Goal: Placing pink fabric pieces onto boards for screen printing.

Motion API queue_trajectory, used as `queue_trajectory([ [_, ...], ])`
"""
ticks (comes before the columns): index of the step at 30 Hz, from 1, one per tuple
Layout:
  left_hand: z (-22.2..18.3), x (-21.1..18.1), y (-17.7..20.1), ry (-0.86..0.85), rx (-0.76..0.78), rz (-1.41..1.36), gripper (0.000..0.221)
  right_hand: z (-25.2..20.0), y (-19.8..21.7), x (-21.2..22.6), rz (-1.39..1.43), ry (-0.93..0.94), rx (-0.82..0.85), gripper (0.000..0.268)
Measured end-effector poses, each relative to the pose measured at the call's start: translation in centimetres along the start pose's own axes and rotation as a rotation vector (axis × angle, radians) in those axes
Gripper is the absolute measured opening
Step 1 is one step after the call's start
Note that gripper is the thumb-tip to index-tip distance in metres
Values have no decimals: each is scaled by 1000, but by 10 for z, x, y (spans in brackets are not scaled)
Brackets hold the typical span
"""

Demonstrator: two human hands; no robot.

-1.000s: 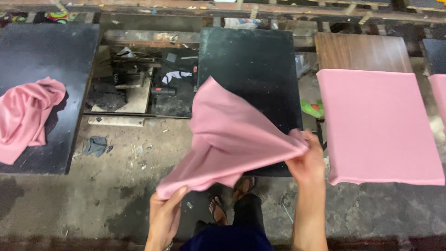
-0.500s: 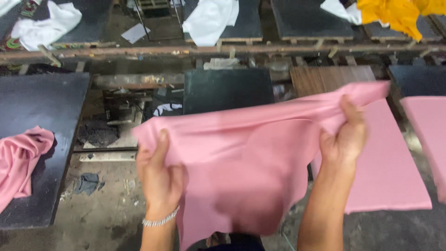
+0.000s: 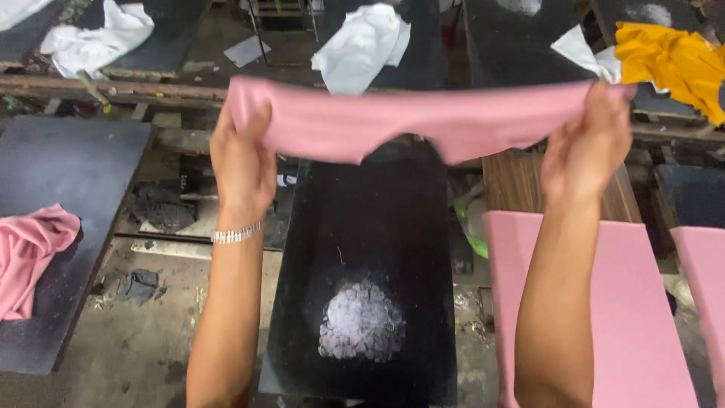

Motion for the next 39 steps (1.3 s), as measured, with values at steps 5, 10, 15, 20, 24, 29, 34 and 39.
queue_trajectory([
  [5, -22, 39, 71, -12, -166, 120, 89, -126, 31, -16, -143, -270, -84, 6],
  [10, -26, 119, 190, 197, -521, 267, 47, -216, 156, -128, -300, -652, -99, 29],
  [15, -74, 150, 255, 338, -475, 385, 45, -292, 185, -102, -378, -715, -133, 28],
  [20, -143, 143, 273, 460, -363, 410, 61, -350, 217, -56, -381, -656, -197, 29],
  [24, -194, 133, 288, 507, -330, 477, 60, -392, 241, -22, -438, -645, -174, 26],
  [29, -273, 104, 276, 572, -365, 577, 59, -440, 276, 12, -432, -624, -194, 21],
  [34, -296, 108, 291, 513, -329, 522, 68, -463, 271, 53, -464, -618, -168, 11],
  [39, -332, 104, 301, 560, -371, 547, 65, -485, 270, 81, -493, -601, -186, 8],
])
Point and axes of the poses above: each hand's wrist, its own z-axis towards the middle knuckle, its own y-axis out of the back of the hand, x = y × z, the point moved 9 cm from there along z, towards the middle knuckle, and after that the axes turned 14 degrees about y, right-handed, at the moved point
